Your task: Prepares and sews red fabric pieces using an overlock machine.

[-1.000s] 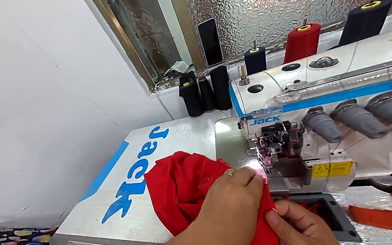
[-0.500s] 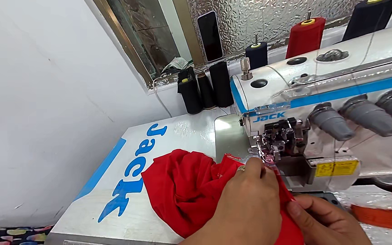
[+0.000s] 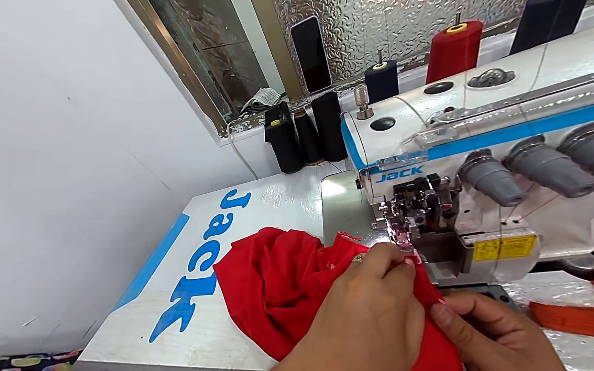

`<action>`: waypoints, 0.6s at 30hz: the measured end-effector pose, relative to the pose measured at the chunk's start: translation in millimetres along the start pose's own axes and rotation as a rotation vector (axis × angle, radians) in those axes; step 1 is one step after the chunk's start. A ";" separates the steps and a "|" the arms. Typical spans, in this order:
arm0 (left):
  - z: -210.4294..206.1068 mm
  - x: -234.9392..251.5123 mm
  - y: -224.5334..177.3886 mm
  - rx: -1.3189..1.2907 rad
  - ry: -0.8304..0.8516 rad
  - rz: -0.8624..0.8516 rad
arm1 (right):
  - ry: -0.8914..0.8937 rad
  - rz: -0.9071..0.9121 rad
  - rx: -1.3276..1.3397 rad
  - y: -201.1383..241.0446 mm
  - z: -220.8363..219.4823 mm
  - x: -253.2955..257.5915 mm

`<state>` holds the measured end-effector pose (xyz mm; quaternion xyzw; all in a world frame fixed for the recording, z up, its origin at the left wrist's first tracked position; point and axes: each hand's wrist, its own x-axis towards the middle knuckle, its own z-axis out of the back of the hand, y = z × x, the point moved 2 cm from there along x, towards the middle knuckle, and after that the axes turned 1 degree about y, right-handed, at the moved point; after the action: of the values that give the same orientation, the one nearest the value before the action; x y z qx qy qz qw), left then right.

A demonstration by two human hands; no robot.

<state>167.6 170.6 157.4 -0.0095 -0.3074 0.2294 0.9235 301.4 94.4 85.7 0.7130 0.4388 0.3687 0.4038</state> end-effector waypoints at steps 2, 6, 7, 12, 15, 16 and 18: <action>-0.1 0.2 -0.3 0.004 -0.003 -0.002 | -0.007 0.002 -0.007 -0.2 -0.2 0.3; 0.7 1.6 -0.6 0.014 0.024 0.006 | -0.028 -0.003 -0.004 0.2 -1.4 1.5; 0.7 2.2 -0.9 0.020 0.030 0.007 | -0.036 -0.008 -0.006 0.5 -1.7 2.1; 0.2 5.2 -0.5 0.055 0.051 -0.009 | -0.073 -0.030 -0.022 2.0 -1.7 3.7; -0.1 6.1 0.1 0.069 0.065 -0.013 | -0.080 -0.052 -0.025 2.1 -0.7 5.4; -0.8 5.9 -0.2 0.076 0.072 -0.007 | -0.080 -0.054 -0.025 1.8 -0.5 5.9; -2.5 5.4 -0.6 0.082 0.080 0.003 | -0.081 -0.054 -0.026 1.9 -0.9 6.6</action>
<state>173.1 172.7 158.5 0.0186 -0.2604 0.2424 0.9344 303.5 100.2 88.9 0.7100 0.4363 0.3343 0.4403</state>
